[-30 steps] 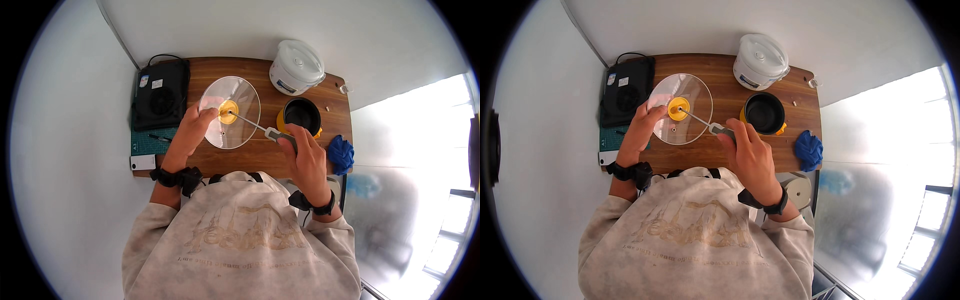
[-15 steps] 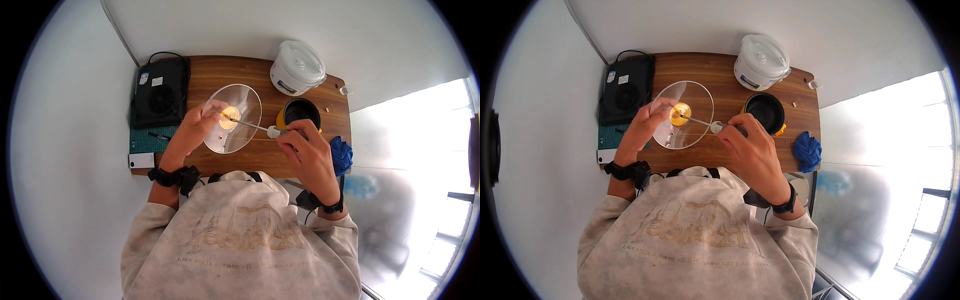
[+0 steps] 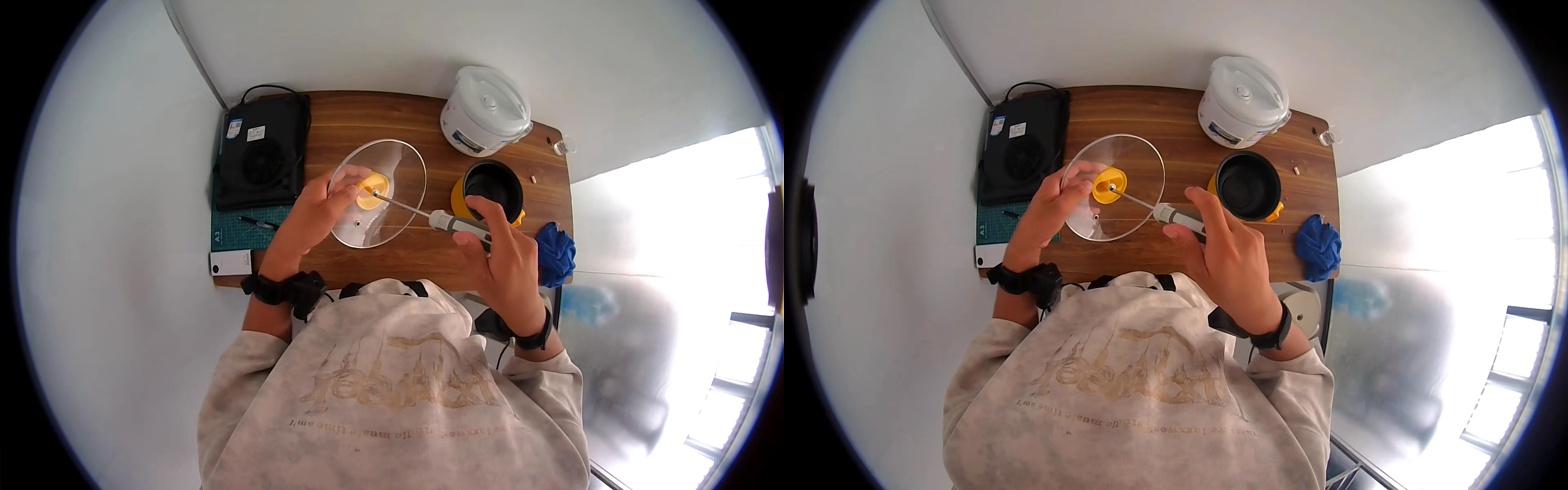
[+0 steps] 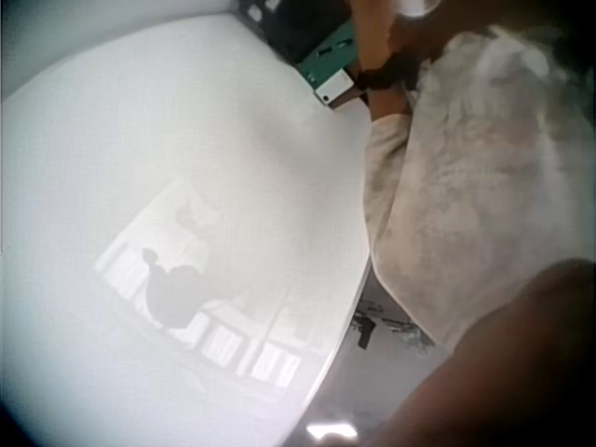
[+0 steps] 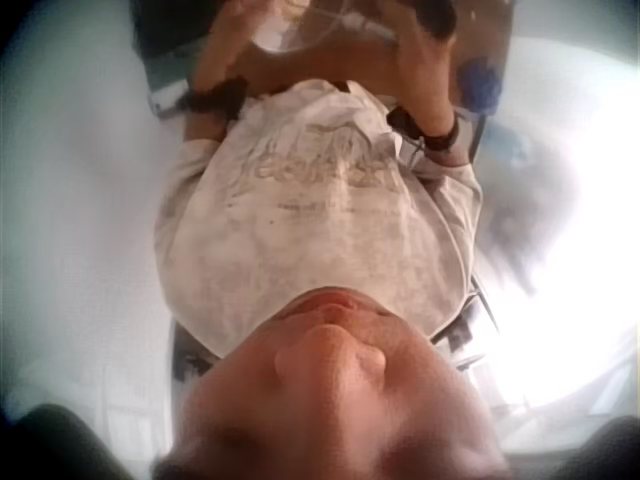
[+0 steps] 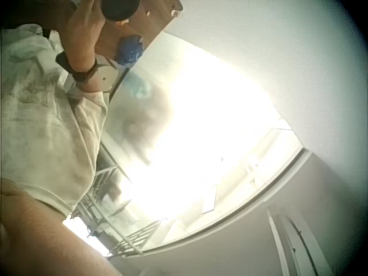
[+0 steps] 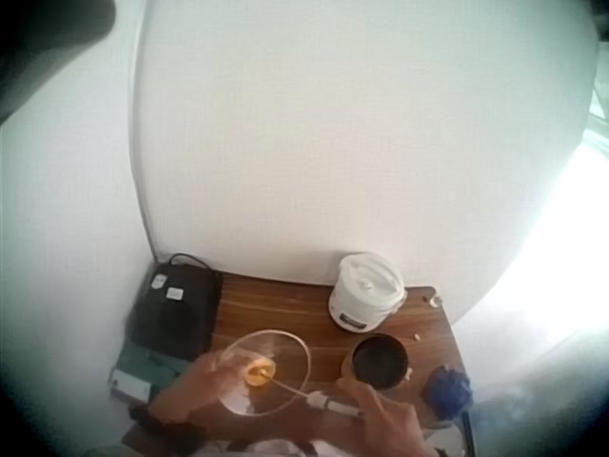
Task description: The person disassembles a white rice cooker lid and a yellow electric pot. They use a screwdriver to remove screws from the pot's glass lid and the pot's base, separating the components.
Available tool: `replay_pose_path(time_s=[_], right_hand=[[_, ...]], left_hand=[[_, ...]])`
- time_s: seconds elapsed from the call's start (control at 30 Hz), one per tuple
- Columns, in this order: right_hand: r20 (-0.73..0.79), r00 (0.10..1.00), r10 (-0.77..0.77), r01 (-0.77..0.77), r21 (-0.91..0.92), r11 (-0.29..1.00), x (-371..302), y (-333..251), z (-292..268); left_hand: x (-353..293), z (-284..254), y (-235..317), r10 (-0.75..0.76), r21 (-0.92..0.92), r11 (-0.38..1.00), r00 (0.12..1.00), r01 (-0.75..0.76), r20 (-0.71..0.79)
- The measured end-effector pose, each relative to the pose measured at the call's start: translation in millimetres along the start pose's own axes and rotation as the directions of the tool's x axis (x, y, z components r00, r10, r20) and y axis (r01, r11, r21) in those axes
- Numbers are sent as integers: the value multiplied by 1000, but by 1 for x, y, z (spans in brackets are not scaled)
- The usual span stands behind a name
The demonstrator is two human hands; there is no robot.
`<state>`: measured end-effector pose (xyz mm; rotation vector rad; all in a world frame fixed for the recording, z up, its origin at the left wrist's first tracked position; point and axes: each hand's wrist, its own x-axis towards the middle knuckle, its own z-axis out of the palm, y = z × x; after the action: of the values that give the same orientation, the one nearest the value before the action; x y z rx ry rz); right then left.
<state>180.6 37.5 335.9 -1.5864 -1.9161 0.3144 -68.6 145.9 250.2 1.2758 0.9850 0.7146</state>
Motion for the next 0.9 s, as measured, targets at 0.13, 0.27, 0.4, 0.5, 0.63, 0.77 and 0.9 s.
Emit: replay_pose_path(time_s=[0.13, 0.27, 0.4, 0.5, 0.63, 0.77, 0.9], right_hand=[[-58, 996, -74, 71, -53, 996, -1, 7, 6], [-134, 984, -122, 124, 8, 992, 2, 0, 6], [-94, 990, -106, 111, 54, 992, 1, 0, 3], [-102, 986, -131, 140, 84, 987, 2, 1, 5], [-107, 983, -150, 162, 108, 981, 1, -1, 3], [-101, 961, -258, 268, 102, 958, 0, -7, 6], [-82, 948, -308, 316, 118, 941, -1, -1, 6]], left_hand=[[-2, 0, 3, 50, -44, 998, 999, -51, -15], [-1, 1, 3, 68, -51, 996, 998, -69, -13], [1, -1, 0, 87, -29, 996, 996, -87, -3], [0, -2, 8, 63, -29, 998, 998, -63, -1], [-3, 3, 11, 8, -5, 1000, 1000, -8, -5], [-3, 9, 6, 1, 21, 1000, 1000, -1, -20], [-2, 8, 7, 4, 9, 1000, 1000, -4, -18]])
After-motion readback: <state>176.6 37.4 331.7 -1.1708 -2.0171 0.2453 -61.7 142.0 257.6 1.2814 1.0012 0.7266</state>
